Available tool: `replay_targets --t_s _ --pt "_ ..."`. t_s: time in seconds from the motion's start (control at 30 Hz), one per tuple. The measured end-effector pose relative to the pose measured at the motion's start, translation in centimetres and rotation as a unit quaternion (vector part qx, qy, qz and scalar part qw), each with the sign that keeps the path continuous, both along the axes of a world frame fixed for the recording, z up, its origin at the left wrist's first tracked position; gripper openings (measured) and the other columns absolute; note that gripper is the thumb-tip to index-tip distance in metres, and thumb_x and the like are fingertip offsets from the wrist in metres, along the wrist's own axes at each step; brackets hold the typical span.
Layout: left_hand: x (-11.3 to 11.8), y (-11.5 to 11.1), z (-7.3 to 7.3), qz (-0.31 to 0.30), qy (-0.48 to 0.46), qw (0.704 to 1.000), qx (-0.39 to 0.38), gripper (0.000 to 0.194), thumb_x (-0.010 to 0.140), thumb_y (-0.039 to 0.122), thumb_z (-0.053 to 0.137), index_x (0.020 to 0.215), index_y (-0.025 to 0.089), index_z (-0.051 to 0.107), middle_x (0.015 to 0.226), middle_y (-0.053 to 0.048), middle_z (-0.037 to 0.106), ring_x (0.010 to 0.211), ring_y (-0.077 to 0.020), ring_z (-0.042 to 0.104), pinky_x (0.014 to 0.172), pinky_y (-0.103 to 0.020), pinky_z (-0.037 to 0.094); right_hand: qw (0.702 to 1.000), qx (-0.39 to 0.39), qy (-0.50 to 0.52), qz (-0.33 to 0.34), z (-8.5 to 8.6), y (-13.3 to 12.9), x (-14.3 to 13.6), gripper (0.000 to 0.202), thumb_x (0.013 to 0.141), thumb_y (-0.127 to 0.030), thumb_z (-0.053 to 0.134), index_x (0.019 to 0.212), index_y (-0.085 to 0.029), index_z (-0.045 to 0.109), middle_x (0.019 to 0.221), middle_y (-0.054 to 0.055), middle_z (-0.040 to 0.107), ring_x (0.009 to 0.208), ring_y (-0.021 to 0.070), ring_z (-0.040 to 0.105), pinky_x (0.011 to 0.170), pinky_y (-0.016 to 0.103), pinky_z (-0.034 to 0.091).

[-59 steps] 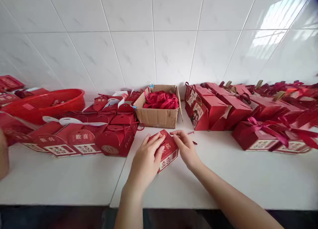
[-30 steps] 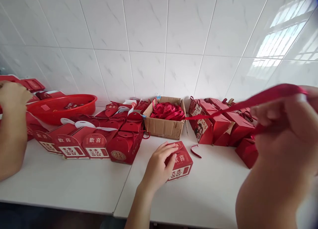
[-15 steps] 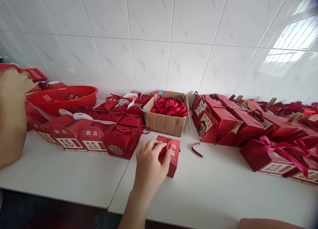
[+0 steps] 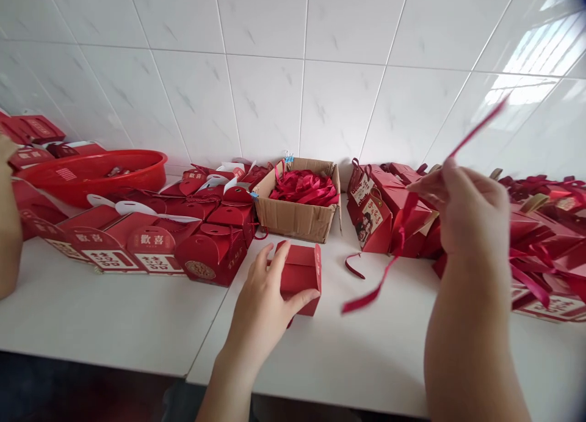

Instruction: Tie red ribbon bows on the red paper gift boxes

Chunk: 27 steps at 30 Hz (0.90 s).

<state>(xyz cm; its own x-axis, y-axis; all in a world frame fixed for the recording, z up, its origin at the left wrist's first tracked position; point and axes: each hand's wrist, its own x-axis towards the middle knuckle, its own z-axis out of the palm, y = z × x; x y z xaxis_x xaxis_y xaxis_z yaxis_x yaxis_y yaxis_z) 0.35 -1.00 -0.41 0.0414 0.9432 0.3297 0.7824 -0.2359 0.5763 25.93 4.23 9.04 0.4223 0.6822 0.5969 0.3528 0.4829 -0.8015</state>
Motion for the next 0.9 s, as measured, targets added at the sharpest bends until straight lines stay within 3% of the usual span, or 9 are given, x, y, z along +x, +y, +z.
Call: replay_targets --t_s 0.1,0.23,0.37,0.47,0.53,0.63,0.7,0.9 --pt "0.2 -0.2 -0.2 0.029 -0.006 1.000 -0.008 0.073 0.079 0.058 0.058 0.141 0.028 0.033 0.142 -0.015 0.037 0.130 -0.0368 0.039 0.094 -0.051 0.047 0.999 -0.032 0.040 -0.002 -0.1 1.1 -0.1 0.032 0.084 -0.038 0.061 0.060 -0.017 0.063 0.058 0.003 0.060 0.058 0.0136 0.057 0.066 0.031 0.048" --pt "0.3 -0.5 0.5 0.034 -0.023 0.997 0.064 0.074 0.079 0.061 0.055 0.139 0.022 0.035 0.140 -0.019 0.038 0.132 -0.0370 0.035 0.100 -0.055 0.040 0.989 -0.096 -0.080 0.074 0.3 0.9 -0.6 0.039 0.087 -0.045 0.055 0.060 -0.017 0.059 0.057 0.000 0.055 0.056 0.0113 0.051 0.059 0.027 0.042" --pt "0.6 0.3 3.1 -0.011 -0.050 0.996 0.072 0.056 0.085 0.056 0.051 0.131 0.024 0.045 0.137 -0.014 0.045 0.131 -0.0320 0.037 0.103 -0.050 0.037 0.931 -0.146 -0.240 0.235 0.6 -0.6 -1.8 0.042 0.088 -0.050 0.052 0.061 -0.018 0.053 0.060 -0.002 0.042 0.052 0.0097 0.037 0.048 0.025 0.031" --pt "0.8 1.4 5.3 -0.070 -0.085 0.992 0.060 0.047 0.090 0.053 0.044 0.128 0.026 0.048 0.132 -0.009 0.051 0.127 -0.0271 0.043 0.103 -0.043 0.037 0.890 -0.148 -0.310 0.299 0.5 -1.2 -3.0 0.036 0.086 -0.049 0.056 0.066 -0.019 0.060 0.072 0.000 0.044 0.061 0.0119 0.043 0.054 0.025 0.038" --pt "0.8 2.1 6.1 -0.087 -0.131 0.987 0.038 0.038 0.091 0.053 0.042 0.112 0.025 0.057 0.116 -0.006 0.060 0.113 -0.0237 0.053 0.092 -0.035 0.045 0.869 -0.157 -0.331 0.333 0.4 -1.3 -3.5 0.029 0.086 -0.047 0.058 0.074 -0.022 0.067 0.079 0.002 0.047 0.067 0.0135 0.048 0.060 0.026 0.043" --pt "0.4 2.6 6.2 -0.123 -0.210 0.970 -0.028 0.032 0.091 0.050 0.045 0.084 0.021 0.058 0.080 0.000 0.059 0.078 -0.0151 0.058 0.067 -0.024 0.047 0.840 -0.174 -0.353 0.374 0.2 -1.2 -4.0 0.026 0.087 -0.043 0.056 0.075 -0.023 0.069 0.086 0.003 0.052 0.072 0.0145 0.052 0.064 0.027 0.046" --pt "0.1 2.6 5.7 -0.145 -0.255 0.954 -0.054 0.028 0.090 0.046 0.048 0.081 0.021 0.057 0.068 0.002 0.052 0.066 -0.0124 0.054 0.061 -0.022 0.044 0.821 -0.185 -0.365 0.397 0.1 -1.1 -4.1 0.025 0.087 -0.041 0.057 0.075 -0.022 0.068 0.088 0.004 0.056 0.072 0.0148 0.054 0.064 0.028 0.047" --pt "0.1 2.3 5.1 -0.151 -0.247 0.956 0.045 0.017 0.086 0.031 0.057 0.074 0.020 0.061 0.095 -0.002 0.064 0.095 -0.0170 0.058 0.084 -0.026 0.046 0.805 -0.217 -0.283 0.474 -0.1 -0.5 -5.9 0.022 0.084 -0.040 0.061 0.091 -0.020 0.064 0.079 0.000 0.059 0.060 0.0099 0.052 0.054 0.022 0.044"
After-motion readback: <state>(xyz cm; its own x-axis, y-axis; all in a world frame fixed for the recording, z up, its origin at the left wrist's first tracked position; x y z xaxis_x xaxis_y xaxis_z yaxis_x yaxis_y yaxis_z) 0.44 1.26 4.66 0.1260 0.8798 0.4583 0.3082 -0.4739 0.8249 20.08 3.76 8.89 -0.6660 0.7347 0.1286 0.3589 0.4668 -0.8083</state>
